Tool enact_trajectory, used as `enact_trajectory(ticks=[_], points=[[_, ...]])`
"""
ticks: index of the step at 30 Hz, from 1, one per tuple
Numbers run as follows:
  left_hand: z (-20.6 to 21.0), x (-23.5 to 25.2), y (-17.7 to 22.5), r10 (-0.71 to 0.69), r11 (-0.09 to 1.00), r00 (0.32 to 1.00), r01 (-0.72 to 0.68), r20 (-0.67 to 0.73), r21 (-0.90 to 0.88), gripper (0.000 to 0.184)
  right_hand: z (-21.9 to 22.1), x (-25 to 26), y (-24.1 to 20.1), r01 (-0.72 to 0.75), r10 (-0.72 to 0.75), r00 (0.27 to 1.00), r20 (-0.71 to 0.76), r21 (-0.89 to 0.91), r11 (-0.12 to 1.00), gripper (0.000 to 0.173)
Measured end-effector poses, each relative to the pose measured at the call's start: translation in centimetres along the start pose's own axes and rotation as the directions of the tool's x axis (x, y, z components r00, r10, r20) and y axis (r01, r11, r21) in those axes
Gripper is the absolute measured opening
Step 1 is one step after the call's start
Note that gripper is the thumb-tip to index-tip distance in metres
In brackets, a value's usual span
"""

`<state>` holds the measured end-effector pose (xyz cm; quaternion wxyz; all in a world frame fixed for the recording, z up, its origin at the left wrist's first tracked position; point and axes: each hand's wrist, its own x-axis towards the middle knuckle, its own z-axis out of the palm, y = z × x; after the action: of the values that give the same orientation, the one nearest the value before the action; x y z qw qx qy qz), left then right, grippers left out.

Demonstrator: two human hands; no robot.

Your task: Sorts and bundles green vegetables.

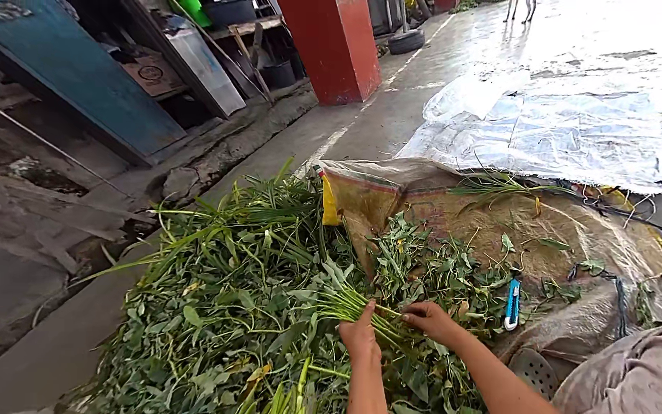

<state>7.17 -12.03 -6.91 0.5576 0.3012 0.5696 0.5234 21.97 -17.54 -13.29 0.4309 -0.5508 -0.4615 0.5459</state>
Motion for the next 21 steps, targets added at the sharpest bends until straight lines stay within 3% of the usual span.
enact_trajectory(ticks=[4,5,7,8,11,13,15,18,20,21], points=[[0.5,-0.3,-1.5,-0.017,1.000,0.999,0.016,-0.039,-0.025,0.033,-0.4,0.5,1.4,-0.126,0.176,0.979,-0.104,0.368,0.921,0.030],[0.6,-0.3,-1.8,-0.013,1.000,0.998,0.012,-0.055,-0.024,0.033,-0.6,0.8,2.1,-0.170,0.251,0.951,-0.182,0.373,0.912,0.032],[0.3,0.0,-1.8,0.014,1.000,0.996,-0.015,-0.083,-0.008,0.033,-1.7,1.2,3.8,-0.269,0.320,0.895,-0.311,0.196,0.943,0.033],[0.0,0.4,-1.6,0.029,1.000,0.996,-0.029,-0.085,0.003,0.034,-2.3,1.4,4.0,-0.288,0.293,0.913,-0.285,0.062,0.956,0.035],[-0.7,1.2,-0.9,0.026,0.998,0.999,-0.024,-0.032,0.053,0.036,-1.7,2.7,0.8,-0.145,0.155,0.986,0.057,-0.157,0.977,0.045],[-0.7,1.3,-1.4,0.024,0.995,0.999,-0.022,-0.029,0.093,0.036,0.0,4.0,-0.8,-0.062,0.093,0.969,0.230,-0.138,0.989,0.047],[-0.8,1.4,-1.7,0.007,0.997,0.999,-0.004,-0.045,0.079,0.038,0.6,4.7,-0.9,-0.052,0.070,0.952,0.299,-0.067,0.996,0.048],[-1.1,1.9,-1.8,-0.003,1.000,0.992,0.003,-0.128,0.001,0.034,-0.3,4.7,1.0,-0.124,0.133,0.965,0.224,-0.055,0.991,0.057],[-1.4,2.3,-1.4,-0.002,0.999,0.983,-0.004,-0.182,-0.033,0.032,-1.6,4.8,2.1,-0.245,0.242,0.969,-0.040,-0.202,0.948,0.059],[-1.5,2.6,-1.2,0.002,0.999,0.981,-0.010,-0.195,-0.042,0.031,-2.2,5.3,2.5,-0.327,0.272,0.938,-0.215,-0.284,0.901,0.052]])
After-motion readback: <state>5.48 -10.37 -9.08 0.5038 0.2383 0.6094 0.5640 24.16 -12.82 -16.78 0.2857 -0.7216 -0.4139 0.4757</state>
